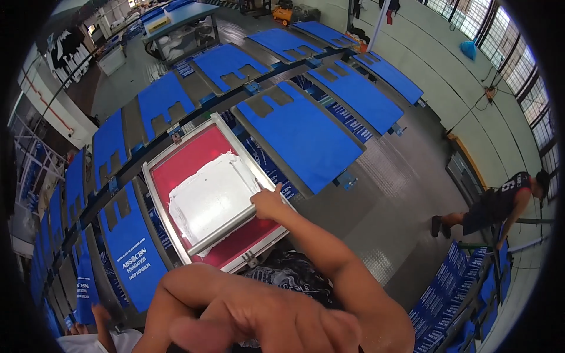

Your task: Apply white ink to a blue garment using a screen printing frame and squeegee.

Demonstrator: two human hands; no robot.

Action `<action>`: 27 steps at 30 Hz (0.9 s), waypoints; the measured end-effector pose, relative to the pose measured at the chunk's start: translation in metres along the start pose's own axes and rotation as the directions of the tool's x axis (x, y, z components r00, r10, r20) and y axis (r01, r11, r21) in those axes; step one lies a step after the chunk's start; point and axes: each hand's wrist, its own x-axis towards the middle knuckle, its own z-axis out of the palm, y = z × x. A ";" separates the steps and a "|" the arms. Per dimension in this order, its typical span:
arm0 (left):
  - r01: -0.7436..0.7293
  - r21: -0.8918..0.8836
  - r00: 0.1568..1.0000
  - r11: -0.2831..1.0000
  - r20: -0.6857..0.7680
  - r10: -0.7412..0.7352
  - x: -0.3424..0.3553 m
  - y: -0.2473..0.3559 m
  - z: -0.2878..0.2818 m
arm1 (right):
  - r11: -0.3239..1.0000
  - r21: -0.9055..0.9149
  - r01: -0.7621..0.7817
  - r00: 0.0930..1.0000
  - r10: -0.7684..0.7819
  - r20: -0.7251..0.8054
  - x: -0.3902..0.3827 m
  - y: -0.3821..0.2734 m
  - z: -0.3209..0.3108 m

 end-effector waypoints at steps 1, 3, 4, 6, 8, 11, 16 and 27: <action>0.016 -0.013 0.999 1.000 0.050 -0.015 -0.010 0.006 -0.004 | 0.999 0.039 0.001 1.000 0.000 -0.020 -0.001 -0.003 0.000; 0.056 -0.038 0.986 0.998 0.158 -0.049 -0.029 0.019 -0.008 | 0.998 0.063 -0.030 0.998 0.033 -0.047 -0.001 -0.008 0.001; 0.063 -0.051 0.979 0.997 0.195 -0.052 -0.037 0.028 -0.008 | 0.997 0.057 -0.052 0.998 0.054 -0.032 -0.002 -0.010 0.001; 0.122 -0.079 0.980 0.989 0.166 -0.107 -0.053 0.045 -0.005 | 0.994 0.055 -0.095 0.995 0.096 -0.027 -0.003 -0.013 0.003; 0.028 -0.081 0.991 0.996 0.129 -0.017 -0.079 0.062 -0.003 | 0.988 0.014 -0.151 0.988 0.151 -0.030 -0.004 -0.015 0.006; -0.110 -0.184 0.990 0.977 0.068 0.124 -0.115 0.084 0.013 | 0.984 -0.001 -0.181 0.984 0.181 -0.002 -0.005 -0.017 0.007; -0.027 -0.003 0.996 1.000 0.088 0.027 -0.117 0.098 0.029 | 0.977 -0.006 -0.214 0.977 0.214 -0.016 -0.006 -0.025 0.006; 0.044 0.161 0.999 0.986 -0.011 -0.043 -0.109 0.095 0.019 | 0.979 0.038 -0.201 0.978 0.203 -0.039 -0.003 -0.026 0.004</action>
